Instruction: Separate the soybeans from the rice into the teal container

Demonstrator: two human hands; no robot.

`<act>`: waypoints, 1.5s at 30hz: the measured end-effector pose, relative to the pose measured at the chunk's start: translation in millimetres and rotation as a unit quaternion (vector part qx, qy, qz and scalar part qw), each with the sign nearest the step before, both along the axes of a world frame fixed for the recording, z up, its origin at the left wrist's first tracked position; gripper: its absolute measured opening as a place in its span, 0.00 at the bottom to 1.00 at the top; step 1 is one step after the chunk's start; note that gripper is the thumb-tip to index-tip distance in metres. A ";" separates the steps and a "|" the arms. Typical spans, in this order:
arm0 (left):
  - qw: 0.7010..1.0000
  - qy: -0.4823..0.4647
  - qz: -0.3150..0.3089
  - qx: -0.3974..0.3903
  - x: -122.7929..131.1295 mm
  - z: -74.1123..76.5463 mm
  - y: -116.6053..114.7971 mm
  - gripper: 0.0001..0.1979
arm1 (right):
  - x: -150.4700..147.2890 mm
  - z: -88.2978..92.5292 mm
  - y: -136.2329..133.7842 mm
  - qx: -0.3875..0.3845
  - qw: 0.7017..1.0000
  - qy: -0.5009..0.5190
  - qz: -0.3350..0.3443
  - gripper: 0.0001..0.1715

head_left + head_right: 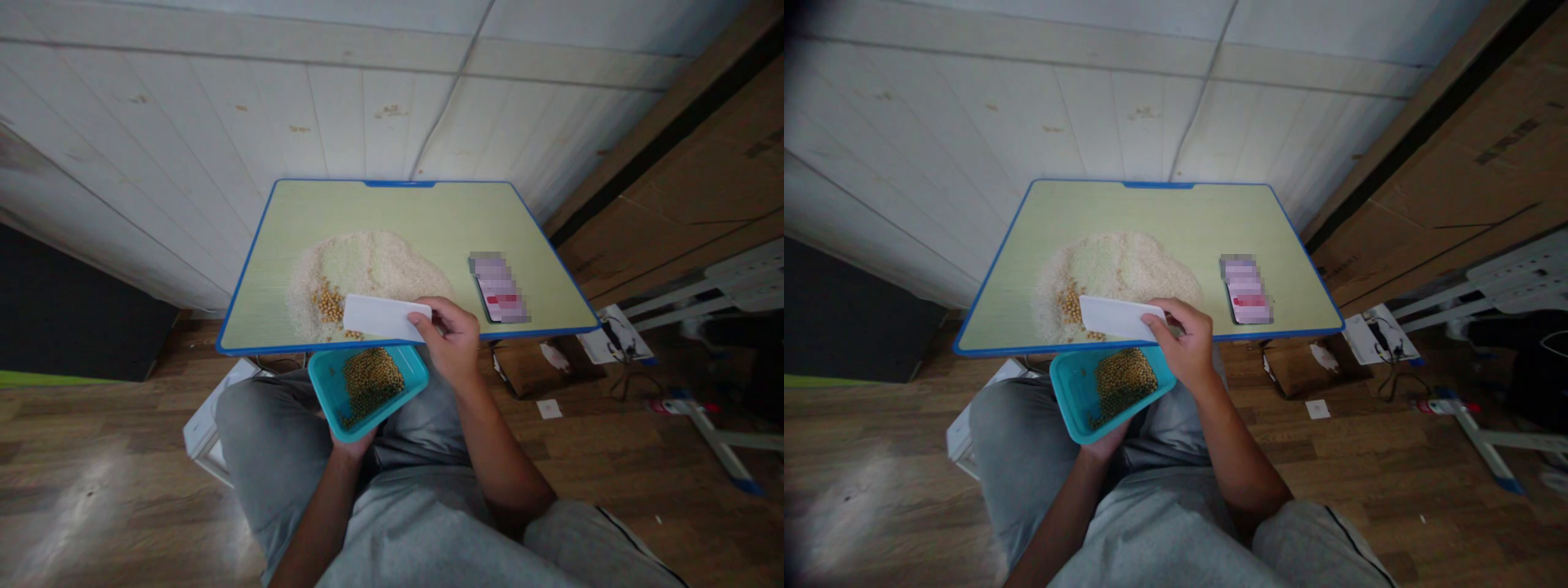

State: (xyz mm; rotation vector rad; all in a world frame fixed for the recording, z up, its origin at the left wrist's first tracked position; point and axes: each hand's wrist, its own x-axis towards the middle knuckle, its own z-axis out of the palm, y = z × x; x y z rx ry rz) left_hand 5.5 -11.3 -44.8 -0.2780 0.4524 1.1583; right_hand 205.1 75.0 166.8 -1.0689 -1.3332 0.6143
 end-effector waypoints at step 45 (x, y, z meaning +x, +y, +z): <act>1.000 0.003 -0.002 0.010 -2.3 3.3 -0.3 0.31 | -13.0 -1.1 -0.3 0.012 1.000 0.002 -0.007 0.06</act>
